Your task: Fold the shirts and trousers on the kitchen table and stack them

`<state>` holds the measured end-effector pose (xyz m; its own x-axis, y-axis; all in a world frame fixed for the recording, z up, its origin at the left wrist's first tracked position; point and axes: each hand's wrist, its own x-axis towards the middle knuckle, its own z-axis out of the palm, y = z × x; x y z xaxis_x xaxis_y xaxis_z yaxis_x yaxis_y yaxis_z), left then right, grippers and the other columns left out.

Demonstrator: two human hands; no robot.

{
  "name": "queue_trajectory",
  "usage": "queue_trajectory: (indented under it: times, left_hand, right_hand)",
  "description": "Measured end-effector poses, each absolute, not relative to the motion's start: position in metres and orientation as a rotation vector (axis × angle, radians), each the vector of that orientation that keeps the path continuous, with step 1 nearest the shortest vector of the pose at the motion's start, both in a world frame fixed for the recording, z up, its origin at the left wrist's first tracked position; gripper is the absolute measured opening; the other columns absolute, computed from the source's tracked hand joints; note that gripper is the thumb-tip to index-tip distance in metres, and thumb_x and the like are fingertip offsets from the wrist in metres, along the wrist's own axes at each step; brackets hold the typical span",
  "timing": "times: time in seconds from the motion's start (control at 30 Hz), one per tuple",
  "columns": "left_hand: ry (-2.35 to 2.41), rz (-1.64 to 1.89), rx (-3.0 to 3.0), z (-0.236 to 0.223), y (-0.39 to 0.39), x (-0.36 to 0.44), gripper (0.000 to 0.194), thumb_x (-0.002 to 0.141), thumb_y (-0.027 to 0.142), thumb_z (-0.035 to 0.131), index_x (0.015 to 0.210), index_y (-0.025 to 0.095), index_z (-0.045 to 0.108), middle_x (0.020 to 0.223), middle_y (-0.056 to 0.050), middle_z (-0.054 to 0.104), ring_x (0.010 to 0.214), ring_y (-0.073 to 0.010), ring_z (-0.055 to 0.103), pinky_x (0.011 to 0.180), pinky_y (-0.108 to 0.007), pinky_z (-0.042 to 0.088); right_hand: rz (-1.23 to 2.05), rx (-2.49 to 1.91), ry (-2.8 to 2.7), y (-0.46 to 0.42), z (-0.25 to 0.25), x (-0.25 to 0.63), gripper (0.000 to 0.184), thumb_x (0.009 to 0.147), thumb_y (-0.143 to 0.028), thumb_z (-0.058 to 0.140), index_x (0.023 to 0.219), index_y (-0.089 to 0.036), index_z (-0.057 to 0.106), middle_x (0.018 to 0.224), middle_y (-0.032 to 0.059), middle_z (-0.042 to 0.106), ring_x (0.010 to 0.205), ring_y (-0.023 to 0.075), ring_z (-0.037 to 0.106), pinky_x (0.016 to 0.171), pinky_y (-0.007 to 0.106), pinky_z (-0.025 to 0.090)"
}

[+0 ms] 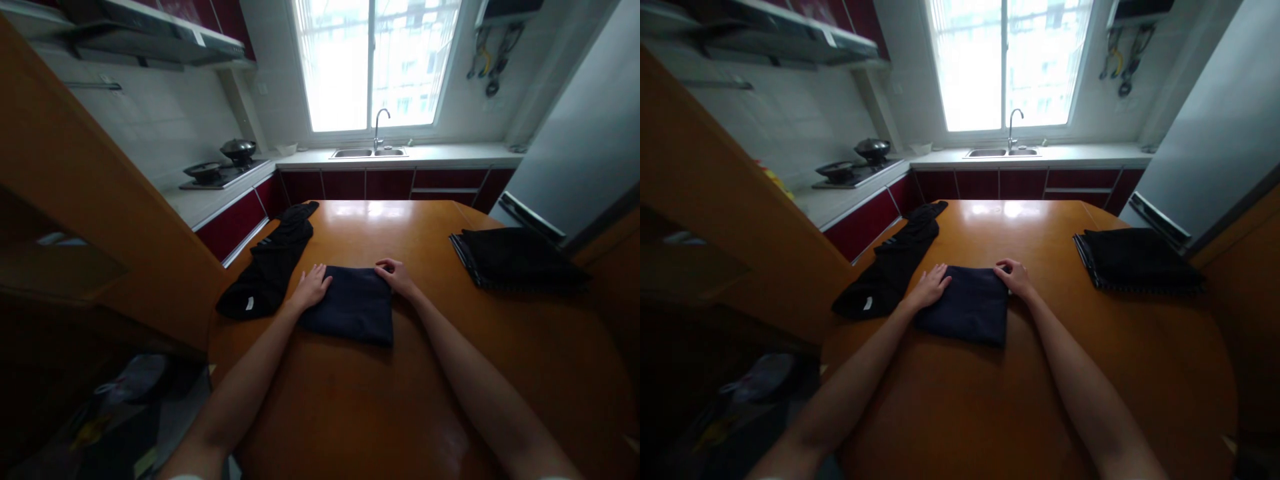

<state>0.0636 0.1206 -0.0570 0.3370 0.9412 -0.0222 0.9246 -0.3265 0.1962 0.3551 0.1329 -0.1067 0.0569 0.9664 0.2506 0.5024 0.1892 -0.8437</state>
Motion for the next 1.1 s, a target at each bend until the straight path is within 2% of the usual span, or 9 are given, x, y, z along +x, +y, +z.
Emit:
queue_trajectory:
  times: [0.1,0.2,0.43,0.57,0.7,0.8,0.93,1.03,1.1]
  left_hand:
    - [1.612,0.338,2.571,-0.049,0.099,0.084,0.055,0.106,0.038,0.031,0.154,0.012,0.038,0.161,-0.015,0.035,0.153,-0.0263,0.024,0.124,-0.051,0.014]
    - [1.273,0.474,2.751,-0.053,0.072,0.112,0.057,0.107,0.046,0.027,0.155,0.016,0.037,0.162,-0.011,0.035,0.153,-0.0205,0.024,0.125,-0.044,0.017]
    - [1.345,0.088,2.603,-0.070,0.093,0.096,0.081,0.097,0.070,0.037,0.161,0.022,0.024,0.168,-0.011,0.014,0.155,-0.0307,0.010,0.122,-0.057,0.010]
    - [1.549,0.103,2.453,-0.070,0.118,0.065,0.076,0.100,0.063,0.036,0.160,0.018,0.024,0.167,-0.015,0.016,0.155,-0.0297,0.013,0.122,-0.056,0.012]
    - [1.739,0.168,2.351,-0.062,0.125,0.050,0.060,0.104,0.043,0.035,0.154,0.010,0.037,0.161,-0.020,0.031,0.152,-0.0317,0.025,0.121,-0.055,0.021]
    - [1.772,0.337,2.413,-0.049,0.107,0.062,0.055,0.105,0.033,0.031,0.153,0.006,0.037,0.160,-0.022,0.034,0.152,-0.0307,0.027,0.122,-0.053,0.020]
    - [1.147,0.563,2.714,-0.037,0.053,0.108,0.060,0.106,0.047,0.035,0.158,0.017,0.030,0.164,-0.012,0.031,0.153,-0.0226,0.023,0.125,-0.044,0.020]
    - [0.742,0.403,2.845,-0.044,0.015,0.140,0.077,0.096,0.061,0.052,0.160,0.026,0.026,0.167,-0.010,0.022,0.155,-0.0286,0.016,0.124,-0.051,0.019]
    - [0.656,0.326,2.894,-0.053,0.003,0.152,0.076,0.094,0.057,0.059,0.158,0.028,0.029,0.166,-0.010,0.023,0.155,-0.0307,0.016,0.123,-0.054,0.020]
  right_hand:
    - [0.660,-1.437,-1.565,0.133,-0.107,0.355,0.033,0.079,-0.044,0.069,0.102,-0.021,0.075,0.080,0.0037,0.073,0.074,0.0186,0.067,0.072,0.030,0.054]
    - [0.670,-1.431,-1.571,0.132,-0.107,0.354,0.038,0.074,-0.044,0.075,0.104,-0.022,0.074,0.076,0.0013,0.072,0.070,0.0176,0.066,0.070,0.029,0.053]
    - [0.694,-1.417,-1.550,0.132,-0.108,0.355,0.040,0.071,-0.043,0.077,0.104,-0.021,0.074,0.080,0.0029,0.073,0.074,0.0187,0.067,0.072,0.030,0.053]
    - [0.708,-1.392,-1.518,0.132,-0.109,0.354,0.039,0.072,-0.044,0.074,0.103,-0.021,0.074,0.082,0.0040,0.073,0.076,0.0197,0.068,0.074,0.032,0.054]
    - [0.707,-1.350,-1.468,0.133,-0.108,0.354,0.040,0.080,-0.048,0.062,0.104,-0.017,0.073,0.088,0.0079,0.075,0.081,0.0217,0.069,0.075,0.034,0.054]
    - [0.694,-1.313,-1.406,0.135,-0.105,0.356,0.043,0.084,-0.048,0.054,0.105,-0.015,0.071,0.097,0.0124,0.075,0.090,0.0240,0.069,0.082,0.037,0.054]
    - [0.735,-1.245,-1.416,0.132,-0.101,0.355,0.042,0.085,-0.047,0.054,0.106,-0.014,0.070,0.104,0.0134,0.075,0.097,0.0238,0.070,0.086,0.037,0.055]
    - [0.767,-1.213,-1.479,0.128,-0.100,0.352,0.035,0.084,-0.043,0.059,0.105,-0.018,0.071,0.105,0.0100,0.076,0.097,0.0218,0.071,0.087,0.035,0.055]
    - [0.757,-1.212,-1.508,0.127,-0.101,0.351,0.032,0.082,-0.039,0.063,0.104,-0.018,0.072,0.105,0.0091,0.076,0.097,0.0211,0.070,0.090,0.035,0.054]
